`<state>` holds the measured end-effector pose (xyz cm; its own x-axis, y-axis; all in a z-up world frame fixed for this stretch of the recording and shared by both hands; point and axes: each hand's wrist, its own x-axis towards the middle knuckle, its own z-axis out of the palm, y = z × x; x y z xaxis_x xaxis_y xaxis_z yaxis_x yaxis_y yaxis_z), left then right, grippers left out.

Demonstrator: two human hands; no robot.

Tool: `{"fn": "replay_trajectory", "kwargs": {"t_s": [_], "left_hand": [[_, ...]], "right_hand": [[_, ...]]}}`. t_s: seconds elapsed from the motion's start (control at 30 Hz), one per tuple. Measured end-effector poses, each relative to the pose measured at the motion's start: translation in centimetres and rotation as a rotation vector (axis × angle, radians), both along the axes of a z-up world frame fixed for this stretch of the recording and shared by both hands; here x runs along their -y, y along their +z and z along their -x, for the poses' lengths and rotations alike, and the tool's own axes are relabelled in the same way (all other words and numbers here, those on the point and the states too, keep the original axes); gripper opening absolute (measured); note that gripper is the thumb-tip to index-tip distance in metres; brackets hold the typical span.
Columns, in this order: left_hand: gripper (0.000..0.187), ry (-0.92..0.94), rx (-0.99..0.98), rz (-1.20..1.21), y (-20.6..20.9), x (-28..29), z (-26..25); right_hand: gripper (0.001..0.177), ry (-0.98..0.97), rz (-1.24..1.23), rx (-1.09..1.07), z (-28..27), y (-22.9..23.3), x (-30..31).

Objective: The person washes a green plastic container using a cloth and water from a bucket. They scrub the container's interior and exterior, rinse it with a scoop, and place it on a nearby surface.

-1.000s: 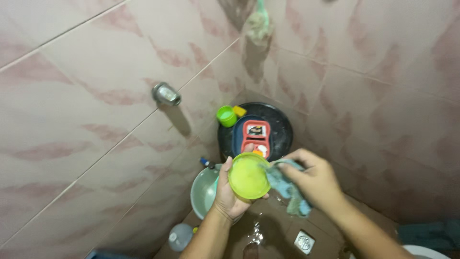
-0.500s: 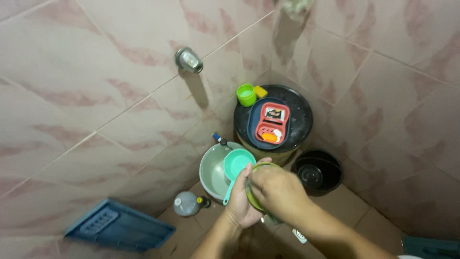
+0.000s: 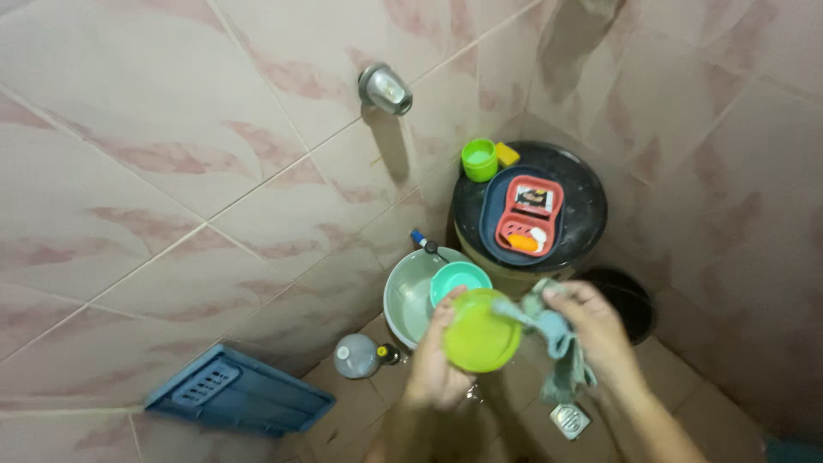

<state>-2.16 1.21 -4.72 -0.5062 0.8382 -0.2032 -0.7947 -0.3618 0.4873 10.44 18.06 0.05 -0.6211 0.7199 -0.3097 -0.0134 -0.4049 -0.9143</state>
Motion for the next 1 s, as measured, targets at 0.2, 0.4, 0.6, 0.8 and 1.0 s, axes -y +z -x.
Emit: {"fn": "replay_trajectory", "kwargs": {"t_s": [0.2, 0.4, 0.6, 0.8, 1.0], "left_hand": [[0.053, 0.108, -1.086, 0.373, -7.9, -1.4, -0.2], [0.065, -0.118, 0.053, -0.205, -4.3, -0.8, 0.1], [0.072, -0.252, 0.067, -0.035, -4.4, -3.5, 0.7], [0.083, -0.27, 0.012, -0.036, -13.9, -7.3, -0.3], [0.082, -0.312, 0.124, 0.041, -23.1, -9.8, -0.9]], "right_hand": [[0.018, -0.078, -0.005, -0.177, 2.5, -7.5, 6.3], [0.024, -0.109, -0.039, -0.06, 0.6, -6.9, 5.9], [0.02, -0.363, 0.018, 0.026, -2.3, -9.2, 0.6], [0.014, -0.303, -0.986, 0.467, -0.1, -17.1, 2.6], [0.013, -0.194, -1.496, 0.383, 0.8, -27.2, -1.5]]}}
